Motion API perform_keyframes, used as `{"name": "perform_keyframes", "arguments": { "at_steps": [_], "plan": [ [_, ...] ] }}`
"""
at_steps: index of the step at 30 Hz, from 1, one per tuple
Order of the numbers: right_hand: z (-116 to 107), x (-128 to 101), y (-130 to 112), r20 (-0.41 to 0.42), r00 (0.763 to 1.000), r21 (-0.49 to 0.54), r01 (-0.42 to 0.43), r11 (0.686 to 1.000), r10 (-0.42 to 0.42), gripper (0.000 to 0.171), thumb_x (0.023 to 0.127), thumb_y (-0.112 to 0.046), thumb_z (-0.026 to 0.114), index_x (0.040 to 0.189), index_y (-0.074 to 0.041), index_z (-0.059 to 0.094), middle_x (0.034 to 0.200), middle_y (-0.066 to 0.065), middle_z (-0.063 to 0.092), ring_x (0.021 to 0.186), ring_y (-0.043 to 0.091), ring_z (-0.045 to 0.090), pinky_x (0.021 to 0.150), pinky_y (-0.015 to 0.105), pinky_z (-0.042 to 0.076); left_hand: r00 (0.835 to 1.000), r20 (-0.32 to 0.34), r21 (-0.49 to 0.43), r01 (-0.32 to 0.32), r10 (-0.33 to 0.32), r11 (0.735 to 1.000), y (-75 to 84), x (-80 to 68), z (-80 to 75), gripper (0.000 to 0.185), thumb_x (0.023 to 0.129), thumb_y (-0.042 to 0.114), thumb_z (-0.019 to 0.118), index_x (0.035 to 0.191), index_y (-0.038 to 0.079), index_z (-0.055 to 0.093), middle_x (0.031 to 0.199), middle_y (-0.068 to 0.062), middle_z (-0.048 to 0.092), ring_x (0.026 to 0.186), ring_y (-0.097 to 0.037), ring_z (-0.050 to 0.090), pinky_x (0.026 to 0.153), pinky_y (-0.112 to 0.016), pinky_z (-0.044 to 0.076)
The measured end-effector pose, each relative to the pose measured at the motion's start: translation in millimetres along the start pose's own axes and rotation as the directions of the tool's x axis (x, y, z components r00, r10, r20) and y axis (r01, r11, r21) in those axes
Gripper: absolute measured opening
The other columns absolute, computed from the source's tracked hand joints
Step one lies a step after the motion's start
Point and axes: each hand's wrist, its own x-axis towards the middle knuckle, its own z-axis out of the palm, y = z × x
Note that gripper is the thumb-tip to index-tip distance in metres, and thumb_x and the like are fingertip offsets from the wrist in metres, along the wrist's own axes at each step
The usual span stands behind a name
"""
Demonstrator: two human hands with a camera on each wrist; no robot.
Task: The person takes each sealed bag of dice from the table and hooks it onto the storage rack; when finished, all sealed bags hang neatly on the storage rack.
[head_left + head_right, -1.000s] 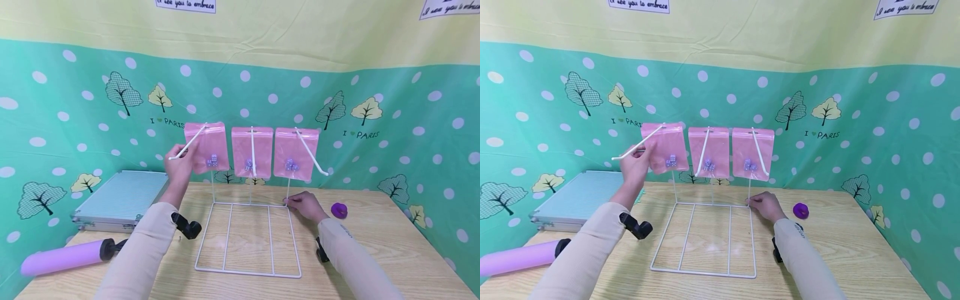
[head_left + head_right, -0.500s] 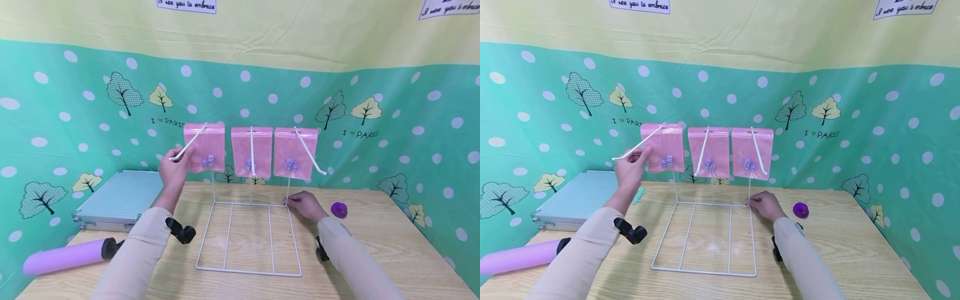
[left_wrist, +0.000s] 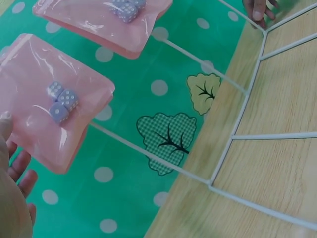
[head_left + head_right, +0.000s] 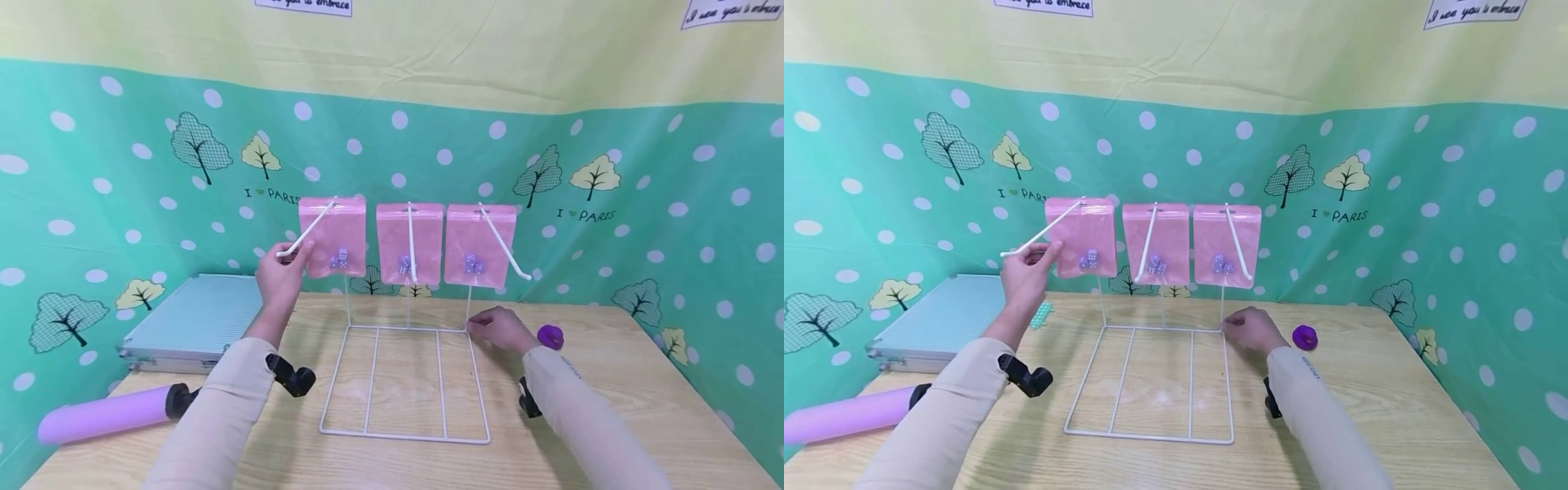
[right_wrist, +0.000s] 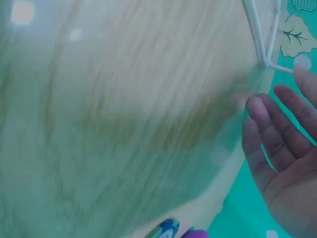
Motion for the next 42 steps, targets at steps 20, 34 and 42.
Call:
{"name": "perform_keyframes", "arguments": {
  "at_steps": [20,34,42],
  "plan": [
    [-22.6,-18.3,-6.4,0.091,0.995,-0.176,0.047,0.983,-0.031,0.039,0.100,-0.023,0.064,0.129,0.003,0.065,0.131,0.028,0.062,0.115,0.045,0.061,0.096,0.057,0.051,0.987,0.157,0.107,-0.036,0.019,0.994,-14.3,-0.2,-20.2,0.048,0.099,0.039,0.068,0.127,0.000,0.062,0.116,-0.015,0.065,0.100,-0.017,0.057,0.084,-0.026,0.048],
    [-38.5,-45.2,-21.9,-0.179,0.980,-0.294,0.034,0.955,-0.090,0.041,0.104,-0.029,0.059,0.130,0.003,0.064,0.138,0.031,0.056,0.128,0.053,0.050,0.104,0.066,0.041,0.941,0.313,0.228,-0.207,0.129,0.952,-9.5,-15.9,-27.0,0.041,0.103,0.034,0.062,0.127,0.001,0.062,0.117,-0.018,0.067,0.103,-0.030,0.062,0.085,-0.037,0.050],
    [-43.5,-60.9,-25.5,-0.290,0.946,-0.339,0.042,0.940,-0.147,0.041,0.102,-0.025,0.062,0.130,0.005,0.063,0.137,0.033,0.055,0.127,0.053,0.050,0.105,0.065,0.040,0.886,0.408,0.337,-0.370,0.220,0.866,-5.9,-29.3,-35.9,0.039,0.103,0.031,0.062,0.124,-0.002,0.062,0.120,-0.020,0.065,0.108,-0.037,0.061,0.093,-0.052,0.050]
  ]
}}
